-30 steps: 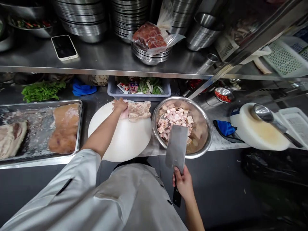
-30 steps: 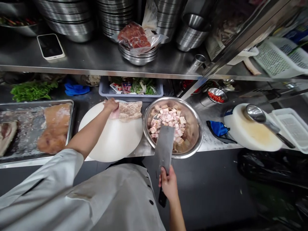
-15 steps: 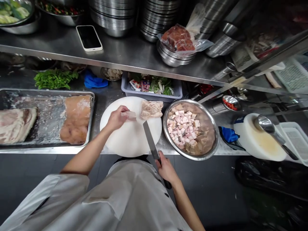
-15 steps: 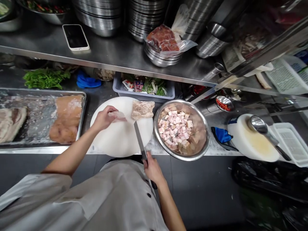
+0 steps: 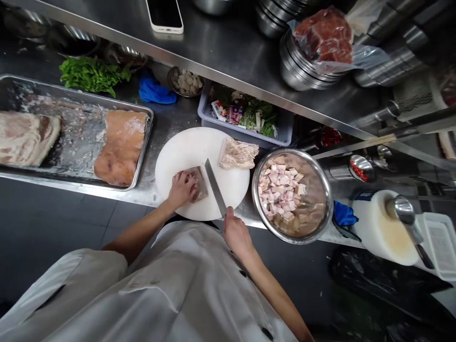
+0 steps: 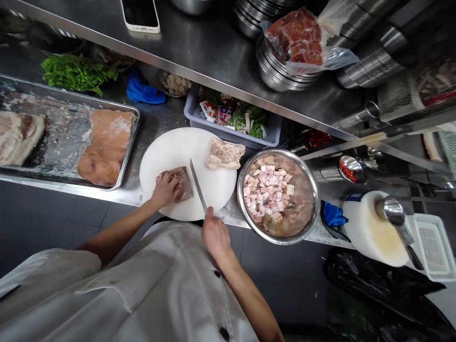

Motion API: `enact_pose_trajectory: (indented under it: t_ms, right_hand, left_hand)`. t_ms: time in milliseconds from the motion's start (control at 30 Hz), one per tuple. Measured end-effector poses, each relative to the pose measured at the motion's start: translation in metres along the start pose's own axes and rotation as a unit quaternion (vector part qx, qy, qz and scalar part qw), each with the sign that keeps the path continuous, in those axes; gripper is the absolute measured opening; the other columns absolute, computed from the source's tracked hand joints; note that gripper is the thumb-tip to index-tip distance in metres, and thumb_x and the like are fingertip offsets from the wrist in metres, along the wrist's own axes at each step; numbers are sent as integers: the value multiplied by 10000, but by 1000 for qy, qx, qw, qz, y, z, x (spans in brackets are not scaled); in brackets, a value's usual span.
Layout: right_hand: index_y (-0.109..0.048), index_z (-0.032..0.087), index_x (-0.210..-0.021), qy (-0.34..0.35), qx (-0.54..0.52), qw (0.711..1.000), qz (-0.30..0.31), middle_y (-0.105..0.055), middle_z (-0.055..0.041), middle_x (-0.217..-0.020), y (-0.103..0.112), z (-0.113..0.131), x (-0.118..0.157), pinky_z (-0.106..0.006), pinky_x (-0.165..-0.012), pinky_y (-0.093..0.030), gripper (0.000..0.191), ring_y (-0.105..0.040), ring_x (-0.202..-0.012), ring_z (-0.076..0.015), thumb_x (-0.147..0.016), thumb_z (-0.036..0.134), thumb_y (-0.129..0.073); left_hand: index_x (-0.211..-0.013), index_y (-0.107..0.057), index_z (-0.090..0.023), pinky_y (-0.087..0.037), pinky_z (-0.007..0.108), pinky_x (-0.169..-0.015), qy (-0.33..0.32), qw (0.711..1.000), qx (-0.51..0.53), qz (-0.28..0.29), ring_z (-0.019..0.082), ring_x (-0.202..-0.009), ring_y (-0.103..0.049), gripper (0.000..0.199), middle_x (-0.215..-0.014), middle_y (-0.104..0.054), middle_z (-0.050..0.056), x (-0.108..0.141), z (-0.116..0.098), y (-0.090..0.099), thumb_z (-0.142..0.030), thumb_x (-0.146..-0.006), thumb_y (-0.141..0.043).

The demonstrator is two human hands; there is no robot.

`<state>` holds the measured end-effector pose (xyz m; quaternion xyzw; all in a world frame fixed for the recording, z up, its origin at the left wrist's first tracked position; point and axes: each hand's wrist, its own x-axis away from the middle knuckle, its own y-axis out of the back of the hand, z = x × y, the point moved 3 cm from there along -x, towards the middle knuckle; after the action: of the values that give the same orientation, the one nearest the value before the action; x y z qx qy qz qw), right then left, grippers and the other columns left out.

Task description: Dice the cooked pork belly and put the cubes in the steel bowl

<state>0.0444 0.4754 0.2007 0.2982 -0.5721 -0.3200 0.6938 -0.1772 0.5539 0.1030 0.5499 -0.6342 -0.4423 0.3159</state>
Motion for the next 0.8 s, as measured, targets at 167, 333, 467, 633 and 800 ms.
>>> enact_pose_trajectory:
  t_ms: [167,333,467,633,800]
  right_hand:
    - [-408,101,-1331,37,10,998,50,-735,-150,-902,15,25,4,-294,-652,-470,345,-741,-825,-272,-994,76,-339]
    - [-405,89,-1316,6,11,995,95,-727,-184,-932,36,45,-8,-323,-694,-521,366,-749,-892,-292,-956,34,-367]
    - [-388,67,-1333,5,14,994,110,-723,-211,-960,36,56,-30,-347,-738,-549,418,-748,-928,-293,-920,0,-398]
    - [-379,69,-1331,-5,30,996,88,-732,-202,-950,-5,58,-57,-357,-744,-551,351,-746,-906,-299,-980,67,-370]
    - [-379,102,-1323,2,28,999,45,-736,-166,-962,-13,53,-76,-331,-766,-525,314,-734,-906,-272,-1010,118,-384]
  left_hand:
    - [-1204,-678,-204,-374,554,-1050,-9,999,-25,18,379,-1274,-455,345,-1317,-560,184,-11,-5,-6,-311,-922,-510]
    - [-1227,-666,-203,-405,513,-1025,-9,1000,2,28,352,-1229,-518,360,-1281,-589,187,-6,-3,-9,-298,-923,-496]
    - [-1215,-666,-221,-407,478,-1044,-11,1000,6,27,334,-1246,-534,345,-1278,-603,161,-6,-1,-9,-312,-916,-520]
    - [-1227,-664,-207,-382,506,-1084,1,999,37,37,341,-1267,-522,348,-1306,-609,171,-5,-1,-10,-305,-938,-497]
    - [-1223,-657,-196,-396,498,-1060,2,999,44,30,341,-1241,-528,341,-1286,-611,167,-4,-1,-9,-298,-952,-476]
